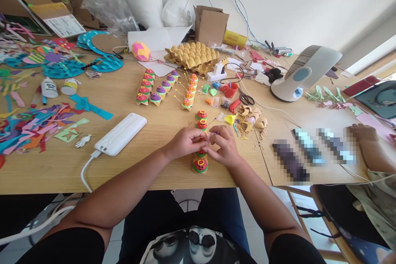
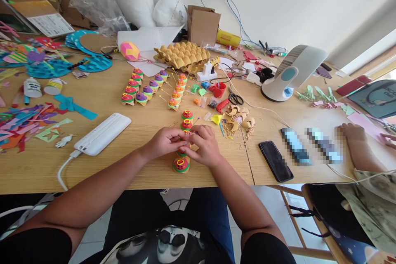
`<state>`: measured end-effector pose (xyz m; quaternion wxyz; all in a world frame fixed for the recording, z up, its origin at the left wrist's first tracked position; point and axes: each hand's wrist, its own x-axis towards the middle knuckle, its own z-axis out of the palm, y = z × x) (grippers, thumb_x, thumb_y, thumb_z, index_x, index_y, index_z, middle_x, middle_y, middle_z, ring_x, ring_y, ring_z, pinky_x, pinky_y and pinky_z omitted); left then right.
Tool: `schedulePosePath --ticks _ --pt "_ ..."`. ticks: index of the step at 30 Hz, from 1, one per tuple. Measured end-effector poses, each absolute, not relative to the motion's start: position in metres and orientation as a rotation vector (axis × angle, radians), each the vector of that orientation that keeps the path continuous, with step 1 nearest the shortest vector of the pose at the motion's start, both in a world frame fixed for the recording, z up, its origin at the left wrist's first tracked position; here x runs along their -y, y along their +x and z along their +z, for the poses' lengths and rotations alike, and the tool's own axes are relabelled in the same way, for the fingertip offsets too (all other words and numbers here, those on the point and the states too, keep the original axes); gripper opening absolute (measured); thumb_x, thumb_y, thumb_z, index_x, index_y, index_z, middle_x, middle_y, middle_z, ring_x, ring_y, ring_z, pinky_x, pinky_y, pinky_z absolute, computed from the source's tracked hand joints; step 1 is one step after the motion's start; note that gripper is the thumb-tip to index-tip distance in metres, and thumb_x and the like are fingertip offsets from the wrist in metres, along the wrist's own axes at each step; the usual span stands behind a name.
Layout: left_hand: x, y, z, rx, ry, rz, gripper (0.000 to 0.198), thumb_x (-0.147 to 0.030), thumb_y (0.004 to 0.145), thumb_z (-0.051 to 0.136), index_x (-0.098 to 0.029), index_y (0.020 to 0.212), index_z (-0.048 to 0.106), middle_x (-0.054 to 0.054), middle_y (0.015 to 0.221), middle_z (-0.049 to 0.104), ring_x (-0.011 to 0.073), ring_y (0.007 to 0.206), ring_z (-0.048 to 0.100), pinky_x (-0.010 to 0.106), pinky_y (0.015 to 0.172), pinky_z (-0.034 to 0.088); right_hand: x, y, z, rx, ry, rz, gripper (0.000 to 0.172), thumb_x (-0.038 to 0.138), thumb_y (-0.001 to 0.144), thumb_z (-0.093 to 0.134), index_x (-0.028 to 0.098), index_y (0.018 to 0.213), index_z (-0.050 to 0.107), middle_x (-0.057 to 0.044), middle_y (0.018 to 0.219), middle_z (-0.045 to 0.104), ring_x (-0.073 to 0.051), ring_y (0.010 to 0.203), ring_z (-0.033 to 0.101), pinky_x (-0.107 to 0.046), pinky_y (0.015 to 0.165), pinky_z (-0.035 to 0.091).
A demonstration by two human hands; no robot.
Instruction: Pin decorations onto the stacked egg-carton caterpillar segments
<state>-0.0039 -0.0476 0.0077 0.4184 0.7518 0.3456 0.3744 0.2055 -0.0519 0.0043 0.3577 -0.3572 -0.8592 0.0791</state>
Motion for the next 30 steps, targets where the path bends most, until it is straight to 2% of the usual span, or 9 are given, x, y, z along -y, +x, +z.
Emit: schedulePosePath --ticks 2,5,13,19,24,30 --pt "0.0483 -0.0033 0.0067 -0.861 1.946 0.974 0.017 -0.034 0.087 0.073 -0.017 0.084 0.075 -0.006 0.056 0.044 0.0068 0.051 0.035 0.022 0.049 0.027 0.0513 0.2043 0.0032 2.181 -0.933 0.225 0.032 0.051 0.092 0.064 0.025 0.074 0.058 -0.008 0.103 0.068 -0.024 0.097 0.062 -0.043 0.090 0.048" --pt "0.0488 -0.0026 0.0065 -0.862 1.981 1.016 0.017 -0.033 0.088 0.072 -0.017 0.084 0.075 -0.005 0.059 0.047 0.0067 0.051 0.036 0.022 0.049 0.028 0.0503 0.2029 0.0021 2.129 -0.886 0.259 0.028 0.040 0.097 0.056 0.024 0.073 0.058 -0.008 0.097 0.065 -0.022 0.093 0.061 -0.042 0.086 0.048" --pt "0.0511 -0.0002 0.0095 -0.975 1.901 1.013 0.010 -0.025 0.085 0.065 -0.017 0.080 0.069 -0.009 0.051 0.038 0.0065 0.046 0.031 0.022 0.046 0.025 0.0496 0.2006 0.0019 2.129 -0.842 0.258 0.018 0.027 0.097 0.051 0.024 0.083 0.061 -0.008 0.100 0.065 -0.022 0.096 0.059 -0.041 0.087 0.047" --pt "0.0535 -0.0008 0.0096 -1.034 2.213 1.056 0.004 -0.021 0.084 0.062 -0.019 0.081 0.062 -0.004 0.063 0.053 0.0108 0.057 0.047 0.025 0.057 0.034 0.0494 0.1991 -0.0028 2.179 -0.822 0.277 0.017 0.028 0.100 0.052 0.023 0.086 0.061 -0.008 0.106 0.065 -0.022 0.101 0.058 -0.041 0.090 0.046" --pt "0.0540 -0.0014 0.0119 -0.917 2.451 1.089 0.018 -0.021 0.094 0.050 -0.020 0.077 0.055 -0.001 0.067 0.055 0.0150 0.065 0.051 0.030 0.063 0.036 0.0518 0.2001 0.0015 2.127 -0.733 0.302 0.010 0.022 0.099 0.054 0.023 0.092 0.061 -0.008 0.109 0.063 -0.023 0.103 0.058 -0.042 0.091 0.047" --pt "0.0539 0.0023 0.0100 -1.003 2.538 1.228 0.021 -0.019 0.088 0.053 -0.021 0.068 0.048 -0.001 0.060 0.051 0.0147 0.057 0.046 0.031 0.058 0.032 0.0508 0.1965 0.0033 2.096 -0.708 0.371 0.010 0.020 0.097 0.057 0.023 0.088 0.061 -0.008 0.110 0.063 -0.022 0.105 0.060 -0.041 0.090 0.050"
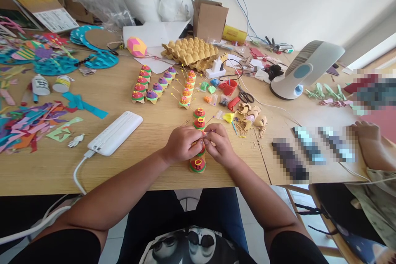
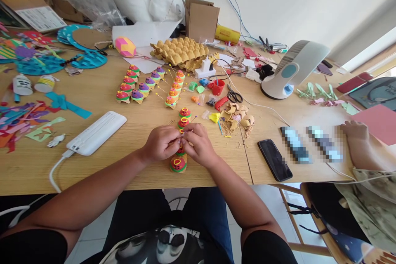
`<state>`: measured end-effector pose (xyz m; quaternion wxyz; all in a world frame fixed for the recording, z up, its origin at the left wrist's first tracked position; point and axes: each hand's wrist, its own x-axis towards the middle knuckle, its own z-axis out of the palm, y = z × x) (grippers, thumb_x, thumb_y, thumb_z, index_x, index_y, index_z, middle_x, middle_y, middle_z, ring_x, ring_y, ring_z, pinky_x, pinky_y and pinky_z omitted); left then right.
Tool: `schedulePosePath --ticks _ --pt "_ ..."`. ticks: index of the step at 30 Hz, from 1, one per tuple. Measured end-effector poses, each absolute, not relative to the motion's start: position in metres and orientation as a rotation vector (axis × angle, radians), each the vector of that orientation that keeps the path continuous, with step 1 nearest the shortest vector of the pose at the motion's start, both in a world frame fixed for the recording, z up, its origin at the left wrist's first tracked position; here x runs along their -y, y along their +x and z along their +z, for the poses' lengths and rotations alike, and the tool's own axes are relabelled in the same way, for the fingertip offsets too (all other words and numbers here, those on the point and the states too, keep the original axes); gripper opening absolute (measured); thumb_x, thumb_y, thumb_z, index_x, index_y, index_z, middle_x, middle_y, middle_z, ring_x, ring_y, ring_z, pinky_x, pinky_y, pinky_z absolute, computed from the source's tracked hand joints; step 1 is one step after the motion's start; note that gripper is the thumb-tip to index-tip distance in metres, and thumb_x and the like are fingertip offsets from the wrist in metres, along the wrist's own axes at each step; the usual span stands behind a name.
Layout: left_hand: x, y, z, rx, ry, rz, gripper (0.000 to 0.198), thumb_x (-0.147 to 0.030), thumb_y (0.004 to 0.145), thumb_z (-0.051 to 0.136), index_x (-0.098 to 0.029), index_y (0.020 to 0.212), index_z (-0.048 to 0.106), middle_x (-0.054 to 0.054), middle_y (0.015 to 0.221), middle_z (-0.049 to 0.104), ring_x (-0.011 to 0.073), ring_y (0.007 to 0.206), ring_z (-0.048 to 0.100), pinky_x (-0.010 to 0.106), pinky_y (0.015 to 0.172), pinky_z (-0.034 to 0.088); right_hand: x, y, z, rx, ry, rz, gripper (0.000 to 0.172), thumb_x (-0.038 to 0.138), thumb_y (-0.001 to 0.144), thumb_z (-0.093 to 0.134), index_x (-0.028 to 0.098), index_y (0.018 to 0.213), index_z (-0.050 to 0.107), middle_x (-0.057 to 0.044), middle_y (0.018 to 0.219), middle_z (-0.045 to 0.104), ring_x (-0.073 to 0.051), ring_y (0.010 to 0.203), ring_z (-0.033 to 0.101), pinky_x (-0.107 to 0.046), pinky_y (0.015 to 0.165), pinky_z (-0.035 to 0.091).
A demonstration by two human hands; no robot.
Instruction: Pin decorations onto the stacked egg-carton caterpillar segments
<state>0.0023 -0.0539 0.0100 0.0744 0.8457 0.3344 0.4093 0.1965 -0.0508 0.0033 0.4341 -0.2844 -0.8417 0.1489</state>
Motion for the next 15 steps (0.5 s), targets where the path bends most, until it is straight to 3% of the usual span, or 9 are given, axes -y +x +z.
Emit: schedulePosePath --ticks 8,15 --pt "0.059 0.010 0.010 -1.074 2.512 1.270 0.021 -0.016 0.086 0.053 -0.021 0.066 0.046 -0.002 0.059 0.049 0.0146 0.057 0.046 0.031 0.058 0.032 0.051 0.194 0.001 2.060 -0.674 0.288 0.012 0.015 0.094 0.057 0.022 0.085 0.056 -0.009 0.109 0.066 -0.022 0.102 0.062 -0.041 0.087 0.052" --pt "0.053 0.000 0.012 -1.195 2.375 1.318 0.020 -0.016 0.087 0.053 -0.020 0.068 0.049 -0.002 0.060 0.050 0.0136 0.058 0.045 0.029 0.058 0.033 0.051 0.197 -0.001 2.105 -0.619 0.257 0.008 0.018 0.096 0.057 0.023 0.090 0.057 -0.011 0.122 0.068 -0.024 0.108 0.065 -0.045 0.091 0.053"
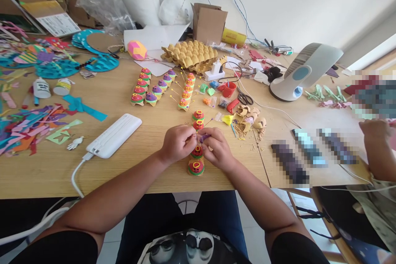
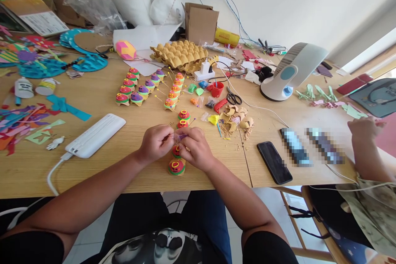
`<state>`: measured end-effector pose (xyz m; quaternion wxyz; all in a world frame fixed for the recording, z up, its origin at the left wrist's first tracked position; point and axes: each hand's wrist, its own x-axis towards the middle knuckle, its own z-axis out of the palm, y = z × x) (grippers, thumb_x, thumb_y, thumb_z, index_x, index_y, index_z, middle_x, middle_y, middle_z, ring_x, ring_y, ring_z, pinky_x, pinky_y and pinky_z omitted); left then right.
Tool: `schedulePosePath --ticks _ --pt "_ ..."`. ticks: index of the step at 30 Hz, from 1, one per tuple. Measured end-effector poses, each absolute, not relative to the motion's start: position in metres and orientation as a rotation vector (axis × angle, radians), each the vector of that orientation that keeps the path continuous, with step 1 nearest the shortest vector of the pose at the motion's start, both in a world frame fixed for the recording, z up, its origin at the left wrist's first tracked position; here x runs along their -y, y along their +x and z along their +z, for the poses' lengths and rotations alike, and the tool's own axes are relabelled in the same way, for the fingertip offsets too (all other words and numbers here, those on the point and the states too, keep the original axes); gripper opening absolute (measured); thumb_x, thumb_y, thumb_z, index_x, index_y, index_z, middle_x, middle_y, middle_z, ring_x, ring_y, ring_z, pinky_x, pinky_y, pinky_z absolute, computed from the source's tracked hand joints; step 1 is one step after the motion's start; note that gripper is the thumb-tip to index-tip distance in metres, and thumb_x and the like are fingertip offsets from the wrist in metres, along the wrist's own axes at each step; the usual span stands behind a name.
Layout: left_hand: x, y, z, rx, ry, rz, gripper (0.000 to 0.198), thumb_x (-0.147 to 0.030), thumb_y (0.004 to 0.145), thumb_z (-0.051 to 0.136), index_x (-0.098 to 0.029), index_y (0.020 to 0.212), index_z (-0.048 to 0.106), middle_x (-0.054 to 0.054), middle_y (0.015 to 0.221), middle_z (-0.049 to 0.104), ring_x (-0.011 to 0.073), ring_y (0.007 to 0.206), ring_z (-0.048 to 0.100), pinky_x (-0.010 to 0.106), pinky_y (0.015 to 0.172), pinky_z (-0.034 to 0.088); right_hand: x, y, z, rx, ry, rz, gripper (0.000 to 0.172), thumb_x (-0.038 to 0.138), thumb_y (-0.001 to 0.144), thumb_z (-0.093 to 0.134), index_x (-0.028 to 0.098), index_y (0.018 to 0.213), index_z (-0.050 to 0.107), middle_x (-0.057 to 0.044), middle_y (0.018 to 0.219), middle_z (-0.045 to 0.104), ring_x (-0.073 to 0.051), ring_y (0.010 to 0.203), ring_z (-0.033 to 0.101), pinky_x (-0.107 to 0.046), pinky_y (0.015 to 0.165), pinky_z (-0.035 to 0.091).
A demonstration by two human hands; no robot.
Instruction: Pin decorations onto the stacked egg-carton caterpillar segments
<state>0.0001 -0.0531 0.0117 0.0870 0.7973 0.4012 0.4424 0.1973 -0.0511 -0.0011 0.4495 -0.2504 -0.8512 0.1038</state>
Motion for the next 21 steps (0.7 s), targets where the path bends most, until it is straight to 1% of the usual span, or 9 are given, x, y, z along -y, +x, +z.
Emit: schedulePosePath --ticks 3,6,7,8,11,12,13,17,21 --pt "0.051 -0.003 0.010 -1.109 2.232 1.278 0.019 -0.019 0.093 0.053 -0.019 0.074 0.055 -0.002 0.065 0.055 0.0122 0.061 0.049 0.026 0.061 0.037 0.048 0.201 -0.002 2.077 -0.627 0.311 0.004 0.025 0.097 0.060 0.025 0.100 0.058 -0.011 0.127 0.067 -0.025 0.114 0.065 -0.046 0.094 0.054" --pt "0.050 -0.003 0.007 -1.072 1.983 1.224 0.021 -0.027 0.099 0.051 -0.018 0.081 0.058 -0.001 0.071 0.061 0.0119 0.065 0.055 0.024 0.063 0.042 0.043 0.204 -0.002 2.033 -0.653 0.351 0.033 0.030 0.093 0.070 0.026 0.122 0.054 -0.014 0.132 0.064 -0.027 0.122 0.062 -0.047 0.099 0.055" --pt "0.049 -0.003 0.005 -1.064 1.915 1.215 0.023 -0.030 0.100 0.052 -0.018 0.081 0.059 -0.001 0.071 0.060 0.0117 0.064 0.054 0.023 0.061 0.042 0.041 0.205 -0.001 2.021 -0.675 0.344 0.040 0.029 0.092 0.071 0.026 0.127 0.052 -0.014 0.131 0.064 -0.027 0.123 0.062 -0.047 0.100 0.055" --pt "0.048 -0.002 0.003 -1.069 1.862 1.225 0.023 -0.032 0.100 0.053 -0.018 0.083 0.059 -0.002 0.068 0.057 0.0112 0.062 0.052 0.023 0.060 0.041 0.039 0.206 -0.001 2.012 -0.703 0.330 0.043 0.027 0.092 0.071 0.026 0.130 0.051 -0.014 0.129 0.065 -0.027 0.122 0.063 -0.047 0.100 0.055" --pt "0.045 -0.003 -0.002 -1.133 1.832 1.361 0.013 -0.032 0.095 0.065 -0.019 0.092 0.063 -0.009 0.058 0.038 0.0087 0.052 0.037 0.022 0.055 0.034 0.035 0.208 0.000 1.993 -0.767 0.303 0.038 0.023 0.093 0.070 0.027 0.128 0.056 -0.010 0.117 0.070 -0.024 0.111 0.067 -0.043 0.094 0.056" --pt "0.044 -0.004 -0.003 -1.146 1.868 1.407 0.011 -0.029 0.092 0.069 -0.020 0.096 0.065 -0.009 0.058 0.034 0.0083 0.051 0.034 0.021 0.055 0.033 0.034 0.209 0.000 1.987 -0.772 0.303 0.036 0.023 0.093 0.070 0.027 0.126 0.058 -0.009 0.114 0.071 -0.024 0.108 0.068 -0.042 0.092 0.057" --pt "0.043 -0.005 -0.004 -1.151 1.918 1.439 0.011 -0.027 0.091 0.072 -0.020 0.098 0.067 -0.010 0.058 0.033 0.0081 0.052 0.034 0.021 0.056 0.034 0.034 0.209 0.000 1.981 -0.772 0.304 0.034 0.023 0.093 0.071 0.027 0.124 0.059 -0.009 0.112 0.072 -0.023 0.107 0.069 -0.041 0.092 0.057" --pt "0.040 -0.008 -0.001 -1.121 2.114 1.410 0.007 -0.025 0.090 0.073 -0.021 0.095 0.076 -0.006 0.062 0.048 0.0091 0.058 0.043 0.022 0.061 0.037 0.035 0.209 0.002 1.967 -0.759 0.304 0.031 0.024 0.092 0.071 0.027 0.122 0.061 -0.008 0.109 0.074 -0.023 0.105 0.070 -0.041 0.091 0.056" --pt "0.040 -0.009 0.001 -1.089 2.156 1.344 0.018 -0.030 0.094 0.070 -0.020 0.106 0.079 -0.003 0.064 0.057 0.0110 0.062 0.052 0.023 0.064 0.042 0.036 0.208 0.002 1.976 -0.737 0.305 0.027 0.024 0.092 0.069 0.026 0.118 0.063 -0.007 0.105 0.075 -0.021 0.099 0.071 -0.040 0.087 0.056"
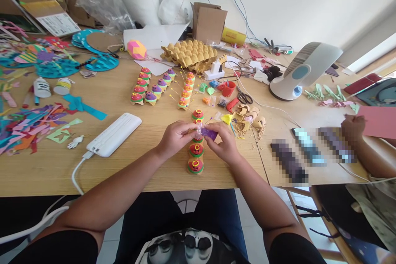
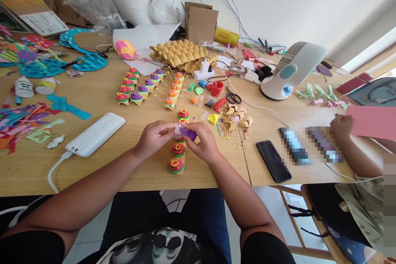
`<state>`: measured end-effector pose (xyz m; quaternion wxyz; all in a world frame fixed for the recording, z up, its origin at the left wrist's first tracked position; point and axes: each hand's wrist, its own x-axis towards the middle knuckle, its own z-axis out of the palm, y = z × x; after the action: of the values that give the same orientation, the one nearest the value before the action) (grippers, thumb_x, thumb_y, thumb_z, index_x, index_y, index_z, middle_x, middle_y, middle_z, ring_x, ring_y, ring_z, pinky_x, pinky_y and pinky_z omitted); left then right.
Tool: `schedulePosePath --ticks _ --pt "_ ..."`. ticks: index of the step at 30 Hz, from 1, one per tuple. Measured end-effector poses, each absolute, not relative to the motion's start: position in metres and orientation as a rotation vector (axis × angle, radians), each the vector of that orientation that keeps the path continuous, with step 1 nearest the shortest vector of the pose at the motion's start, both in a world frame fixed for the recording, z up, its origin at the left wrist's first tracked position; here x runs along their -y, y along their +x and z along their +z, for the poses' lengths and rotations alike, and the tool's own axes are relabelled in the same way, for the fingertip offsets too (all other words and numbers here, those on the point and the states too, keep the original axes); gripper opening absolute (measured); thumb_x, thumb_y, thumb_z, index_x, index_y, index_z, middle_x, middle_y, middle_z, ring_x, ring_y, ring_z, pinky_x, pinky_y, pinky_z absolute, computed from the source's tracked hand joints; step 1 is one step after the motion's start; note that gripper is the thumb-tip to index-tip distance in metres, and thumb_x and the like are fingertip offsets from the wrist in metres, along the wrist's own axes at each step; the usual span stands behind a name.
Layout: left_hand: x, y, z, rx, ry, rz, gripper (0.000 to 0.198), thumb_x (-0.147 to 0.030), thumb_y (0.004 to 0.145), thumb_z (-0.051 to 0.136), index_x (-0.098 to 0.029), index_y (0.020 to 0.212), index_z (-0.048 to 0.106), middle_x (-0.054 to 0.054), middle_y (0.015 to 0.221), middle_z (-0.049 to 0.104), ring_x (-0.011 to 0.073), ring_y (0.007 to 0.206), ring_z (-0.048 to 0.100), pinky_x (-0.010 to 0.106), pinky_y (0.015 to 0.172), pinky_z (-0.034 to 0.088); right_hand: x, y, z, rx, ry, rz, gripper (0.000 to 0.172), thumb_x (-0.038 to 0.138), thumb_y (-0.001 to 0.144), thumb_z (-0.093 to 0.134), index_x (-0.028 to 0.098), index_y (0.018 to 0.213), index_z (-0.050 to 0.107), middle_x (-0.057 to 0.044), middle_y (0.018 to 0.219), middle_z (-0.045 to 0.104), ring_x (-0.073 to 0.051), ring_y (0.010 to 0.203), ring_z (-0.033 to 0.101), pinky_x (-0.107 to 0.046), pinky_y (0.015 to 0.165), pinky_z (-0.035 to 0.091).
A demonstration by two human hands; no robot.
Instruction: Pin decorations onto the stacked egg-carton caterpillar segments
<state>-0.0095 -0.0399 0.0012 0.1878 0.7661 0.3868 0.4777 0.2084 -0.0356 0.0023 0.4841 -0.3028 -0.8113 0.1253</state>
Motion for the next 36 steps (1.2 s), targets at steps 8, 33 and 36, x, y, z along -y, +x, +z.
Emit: schedulePosePath --ticks 8,33,36 --pt "0.043 -0.008 -0.003 -1.097 2.042 1.305 0.029 -0.038 0.093 0.071 -0.020 0.114 0.080 0.004 0.078 0.073 0.0135 0.068 0.063 0.025 0.067 0.049 0.037 0.208 0.007 1.965 -0.664 0.377 0.021 0.019 0.092 0.067 0.025 0.113 0.064 -0.007 0.104 0.075 -0.020 0.094 0.071 -0.039 0.083 0.056" --pt "0.043 -0.003 0.006 -0.894 1.550 1.161 0.032 -0.046 0.079 0.083 -0.017 0.092 0.082 0.007 0.083 0.080 0.0198 0.076 0.075 0.029 0.071 0.062 0.043 0.203 0.003 1.841 -0.655 0.612 0.005 0.027 0.097 0.065 0.023 0.100 0.062 -0.006 0.101 0.058 -0.020 0.095 0.059 -0.036 0.082 0.053" --pt "0.043 -0.004 0.007 -0.917 1.633 1.192 0.029 -0.046 0.080 0.082 -0.017 0.085 0.082 0.006 0.077 0.078 0.0168 0.068 0.071 0.025 0.063 0.057 0.043 0.202 0.002 1.845 -0.655 0.667 0.008 0.030 0.097 0.064 0.023 0.099 0.061 -0.007 0.101 0.058 -0.020 0.095 0.059 -0.037 0.083 0.053"
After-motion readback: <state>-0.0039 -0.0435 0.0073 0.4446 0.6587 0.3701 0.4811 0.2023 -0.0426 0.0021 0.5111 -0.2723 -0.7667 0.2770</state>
